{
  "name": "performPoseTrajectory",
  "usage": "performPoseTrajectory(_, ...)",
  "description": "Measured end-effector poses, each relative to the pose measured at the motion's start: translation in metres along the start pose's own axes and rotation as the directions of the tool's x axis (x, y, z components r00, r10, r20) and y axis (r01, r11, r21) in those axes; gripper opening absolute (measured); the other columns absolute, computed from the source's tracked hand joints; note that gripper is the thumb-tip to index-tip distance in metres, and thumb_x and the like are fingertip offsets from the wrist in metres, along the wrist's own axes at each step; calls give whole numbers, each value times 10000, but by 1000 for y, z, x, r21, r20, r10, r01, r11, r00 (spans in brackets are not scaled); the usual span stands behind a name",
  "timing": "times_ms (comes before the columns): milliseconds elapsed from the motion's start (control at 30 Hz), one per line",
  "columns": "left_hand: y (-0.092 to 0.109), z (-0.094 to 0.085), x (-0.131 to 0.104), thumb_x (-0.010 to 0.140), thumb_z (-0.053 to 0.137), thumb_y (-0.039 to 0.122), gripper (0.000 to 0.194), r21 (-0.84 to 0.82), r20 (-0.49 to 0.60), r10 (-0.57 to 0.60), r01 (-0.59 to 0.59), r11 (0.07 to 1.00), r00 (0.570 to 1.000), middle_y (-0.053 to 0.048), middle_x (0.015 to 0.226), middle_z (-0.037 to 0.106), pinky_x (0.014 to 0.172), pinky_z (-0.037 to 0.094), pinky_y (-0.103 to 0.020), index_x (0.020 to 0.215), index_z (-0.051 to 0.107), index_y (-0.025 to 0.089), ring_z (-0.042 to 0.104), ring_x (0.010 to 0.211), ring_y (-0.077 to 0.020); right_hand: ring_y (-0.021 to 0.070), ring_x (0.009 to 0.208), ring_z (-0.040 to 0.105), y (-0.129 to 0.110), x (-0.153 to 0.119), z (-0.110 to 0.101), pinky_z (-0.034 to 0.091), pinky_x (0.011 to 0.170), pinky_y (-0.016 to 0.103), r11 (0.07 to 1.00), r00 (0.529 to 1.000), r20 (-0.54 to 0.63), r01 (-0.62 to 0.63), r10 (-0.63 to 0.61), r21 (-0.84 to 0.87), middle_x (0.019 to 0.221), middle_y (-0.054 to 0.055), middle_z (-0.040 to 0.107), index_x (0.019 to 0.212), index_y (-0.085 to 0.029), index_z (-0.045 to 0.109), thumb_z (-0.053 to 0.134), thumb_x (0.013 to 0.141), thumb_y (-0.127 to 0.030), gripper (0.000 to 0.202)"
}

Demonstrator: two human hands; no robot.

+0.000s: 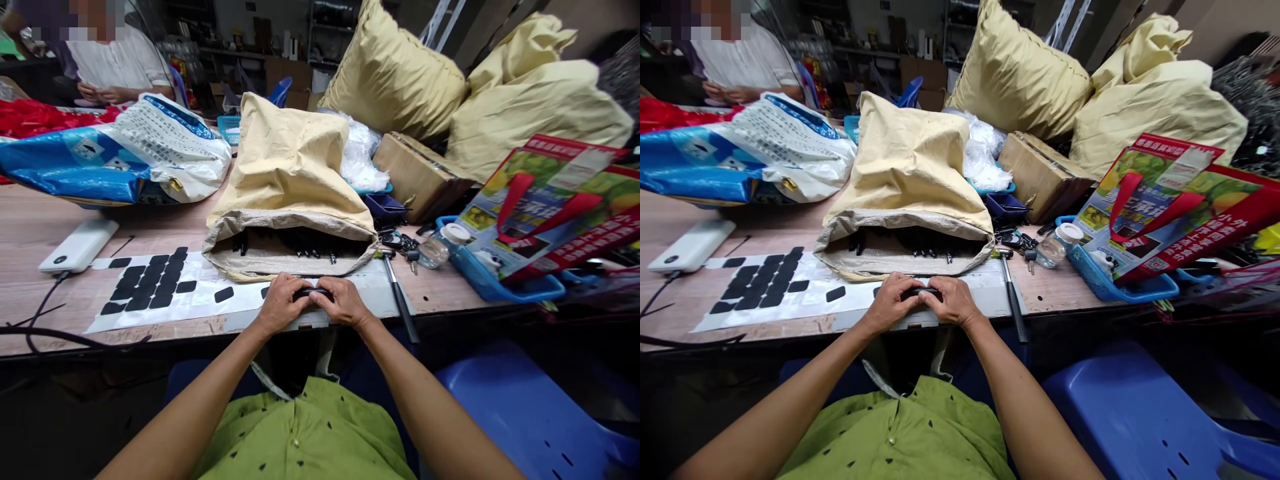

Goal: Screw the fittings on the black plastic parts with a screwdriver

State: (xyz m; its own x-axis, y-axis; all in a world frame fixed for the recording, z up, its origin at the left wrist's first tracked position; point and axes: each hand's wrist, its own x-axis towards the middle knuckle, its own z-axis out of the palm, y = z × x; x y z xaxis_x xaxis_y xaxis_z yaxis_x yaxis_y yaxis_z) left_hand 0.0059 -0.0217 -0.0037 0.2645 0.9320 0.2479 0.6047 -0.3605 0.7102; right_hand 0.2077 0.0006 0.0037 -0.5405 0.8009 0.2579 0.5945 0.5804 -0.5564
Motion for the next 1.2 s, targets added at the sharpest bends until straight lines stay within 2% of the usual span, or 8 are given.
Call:
performPoseTrajectory(333, 0, 0, -2, 894, 670, 250, 148, 42, 4, 53, -53, 998, 999, -36, 918, 716, 901, 413, -394, 1023, 741, 235, 534, 984, -243, 143, 725, 525, -3, -1, 0, 327, 680, 251, 999, 1000, -1, 17, -17, -37, 746, 0, 593, 800, -194, 610, 575, 947, -407, 261)
performPoseTrajectory(600, -2, 3, -4, 923, 652, 279, 169, 64, -11, 120, -119, 991, 993, -44, 905, 700, 877, 414, -390, 1065, 725, 222, 533, 961, -243, 137, 726, 535, -6, -2, -1, 329, 681, 244, 1000, 1000, 1, -6, 6, -31, 747, 2, 594, 805, -188, 611, 538, 972, -376, 262)
performPoseTrajectory(1200, -1, 5, -7, 966, 575, 253, 173, 182, -35, 163, -154, 971, 986, -46, 920, 668, 889, 399, -418, 1092, 691, 227, 528, 968, -244, 139, 721, 544, -10, 0, -2, 310, 668, 253, 995, 1000, -5, -14, 13, -102, 751, 2, 624, 802, -198, 603, 550, 972, -380, 254)
